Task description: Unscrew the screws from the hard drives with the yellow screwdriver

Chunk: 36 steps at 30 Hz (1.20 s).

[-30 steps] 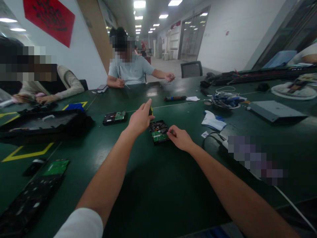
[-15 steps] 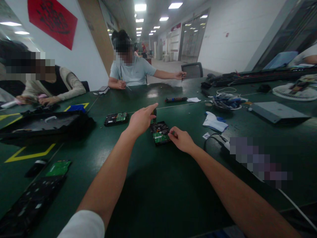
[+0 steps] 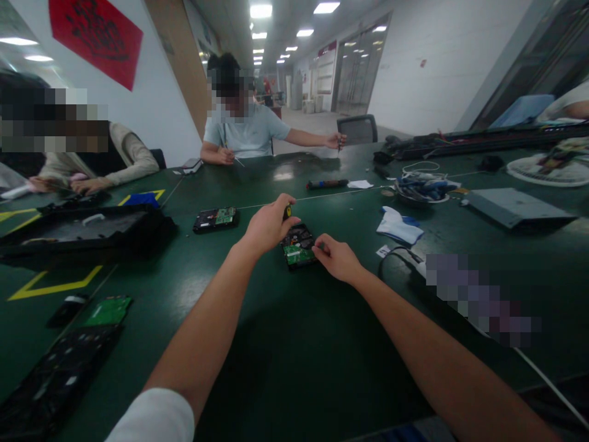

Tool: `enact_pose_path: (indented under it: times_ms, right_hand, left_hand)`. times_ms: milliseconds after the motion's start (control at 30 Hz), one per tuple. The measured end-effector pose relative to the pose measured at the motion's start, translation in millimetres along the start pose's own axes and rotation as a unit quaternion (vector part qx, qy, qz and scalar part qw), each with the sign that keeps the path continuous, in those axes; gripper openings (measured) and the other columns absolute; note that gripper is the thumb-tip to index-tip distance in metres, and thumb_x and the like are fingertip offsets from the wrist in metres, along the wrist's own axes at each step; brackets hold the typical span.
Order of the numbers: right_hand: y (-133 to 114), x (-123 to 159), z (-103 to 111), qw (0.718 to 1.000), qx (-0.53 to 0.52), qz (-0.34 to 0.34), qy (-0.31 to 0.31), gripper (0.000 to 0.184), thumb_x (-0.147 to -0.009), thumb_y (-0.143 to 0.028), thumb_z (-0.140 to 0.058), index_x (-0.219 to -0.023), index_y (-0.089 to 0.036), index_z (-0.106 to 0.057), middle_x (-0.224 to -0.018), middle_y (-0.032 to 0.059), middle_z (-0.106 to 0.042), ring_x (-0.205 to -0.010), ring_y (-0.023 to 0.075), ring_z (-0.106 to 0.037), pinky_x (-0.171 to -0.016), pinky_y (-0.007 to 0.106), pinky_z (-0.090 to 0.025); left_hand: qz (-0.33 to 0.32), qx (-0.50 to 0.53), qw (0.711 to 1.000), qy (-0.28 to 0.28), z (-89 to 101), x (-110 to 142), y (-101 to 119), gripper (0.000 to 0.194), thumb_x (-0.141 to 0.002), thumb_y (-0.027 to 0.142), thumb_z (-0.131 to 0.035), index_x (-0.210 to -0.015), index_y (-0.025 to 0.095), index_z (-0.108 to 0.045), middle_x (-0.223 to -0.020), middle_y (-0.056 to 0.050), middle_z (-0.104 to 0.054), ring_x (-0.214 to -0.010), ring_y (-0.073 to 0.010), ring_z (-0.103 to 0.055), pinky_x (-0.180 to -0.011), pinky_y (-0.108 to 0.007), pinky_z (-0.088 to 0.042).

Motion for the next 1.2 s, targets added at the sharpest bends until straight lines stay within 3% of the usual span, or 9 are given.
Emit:
enact_pose_path:
  times_ms: [167, 400, 467, 567, 667, 833, 1000, 1067, 1200]
  right_hand:
    - [0.3, -0.1, -0.3, 1.0, -0.008, 0.0, -0.001, 0.011, -0.103, -0.033, -0.053, -0.103, -0.025, -0.06, -0.07, -0.0031, -0.06, -0.064, 0.0161, -0.055, -0.061, 0.027, -0.032]
    - [0.4, 0.3, 0.4, 1.0, -0.014, -0.006, -0.004, 0.01, -0.103, -0.033, -0.054, -0.101, -0.025, -0.059, -0.07, -0.0031, -0.061, -0.065, 0.0167, -0.057, -0.061, 0.028, -0.033]
    - [0.3, 0.3, 0.3, 1.0, -0.016, -0.005, -0.005, 0.01, -0.103, -0.033, -0.053, -0.102, -0.025, -0.059, -0.07, -0.0027, -0.061, -0.066, 0.0169, -0.058, -0.062, 0.028, -0.034]
    - [0.4, 0.0, 0.1, 1.0, -0.015, 0.0, -0.002, 0.01, -0.103, -0.034, -0.053, -0.102, -0.025, -0.059, -0.07, -0.0029, -0.062, -0.066, 0.0168, -0.057, -0.062, 0.027, -0.034]
    - [1.0, -0.3, 0.1, 1.0, -0.009, 0.0, 0.003, 0.011, -0.103, -0.034, -0.053, -0.102, -0.026, -0.059, -0.07, -0.0035, -0.061, -0.066, 0.0164, -0.057, -0.062, 0.027, -0.033]
    - [0.2, -0.3, -0.1, 1.0, -0.004, 0.0, 0.001, 0.011, -0.103, -0.035, -0.053, -0.102, -0.026, -0.059, -0.069, -0.0037, -0.06, -0.063, 0.0161, -0.055, -0.059, 0.027, -0.031]
    - [0.6, -1.1, -0.1, 1.0, -0.002, 0.007, 0.008, 0.009, -0.102, -0.033, -0.055, -0.103, -0.026, -0.06, -0.069, -0.0034, -0.06, -0.065, 0.0164, -0.056, -0.061, 0.027, -0.032]
    - [0.8, -1.4, -0.5, 1.0, -0.002, 0.01, 0.008, 0.01, -0.102, -0.034, -0.055, -0.103, -0.026, -0.06, -0.07, -0.0035, -0.06, -0.064, 0.0161, -0.055, -0.06, 0.027, -0.031]
    - [1.9, -2.0, -1.5, 1.0, -0.003, 0.006, 0.004, 0.011, -0.103, -0.035, -0.054, -0.103, -0.026, -0.06, -0.071, -0.0035, -0.061, -0.063, 0.0159, -0.054, -0.059, 0.027, -0.03]
  left_hand:
    - [0.007, -0.021, 1.0, -0.015, 8.0, 0.9, 1.8, 0.042, -0.091, 0.028, -0.073, -0.131, 0.021, -0.063, -0.113, -0.014, -0.076, -0.105, -0.0322, -0.072, -0.095, -0.046, -0.053]
    - [0.01, 0.097, 0.995, -0.027, 11.7, 1.9, -1.2, 0.058, -0.085, 0.01, -0.067, -0.142, 0.023, -0.063, -0.106, -0.007, -0.078, -0.094, -0.0228, -0.072, -0.093, -0.037, -0.053]
    - [0.021, 0.105, 0.994, -0.003, 12.2, 1.4, -3.6, 0.052, -0.084, 0.017, -0.073, -0.136, 0.023, -0.068, -0.097, -0.005, -0.078, -0.086, -0.0215, -0.07, -0.086, -0.035, -0.053]
    - [0.036, 0.167, 0.985, 0.038, 9.3, 0.0, -6.8, 0.025, -0.09, 0.039, -0.072, -0.108, 0.021, -0.077, -0.081, -0.004, -0.074, -0.072, -0.0185, -0.066, -0.068, -0.029, -0.052]
    - [0.054, 0.269, 0.961, 0.028, -2.0, -1.8, -8.9, 0.031, -0.097, 0.047, -0.062, -0.094, 0.019, -0.075, -0.079, -0.006, -0.073, -0.069, -0.0171, -0.067, -0.054, -0.024, -0.049]
    - [0.118, 0.418, 0.901, -0.018, -16.8, -0.6, -13.1, 0.036, -0.098, 0.049, -0.059, -0.117, 0.019, -0.066, -0.09, -0.009, -0.076, -0.082, -0.0211, -0.074, -0.051, -0.023, -0.051]
    - [0.2, 0.503, 0.84, -0.037, -25.6, 4.4, -20.4, 0.029, -0.095, 0.047, -0.063, -0.096, 0.021, -0.051, -0.087, -0.01, -0.078, -0.079, -0.0215, -0.074, -0.058, -0.028, -0.054]
    - [0.183, 0.496, 0.848, -0.034, -24.1, 3.0, -19.4, 0.031, -0.093, 0.049, -0.065, -0.089, 0.02, -0.054, -0.089, -0.01, -0.076, -0.08, -0.0201, -0.071, -0.059, -0.027, -0.052]
    - [0.115, 0.401, 0.908, 0.037, -10.5, -1.8, -18.6, 0.031, -0.09, 0.049, -0.066, -0.086, 0.019, -0.072, -0.085, -0.004, -0.069, -0.081, -0.0165, -0.062, -0.065, -0.025, -0.046]
Point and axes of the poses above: each hand's wrist, its own x-axis away from the middle knuckle, its own z-axis out of the back of the hand, y = z × x, the point moved 8 cm from there along -x, towards the middle knuckle
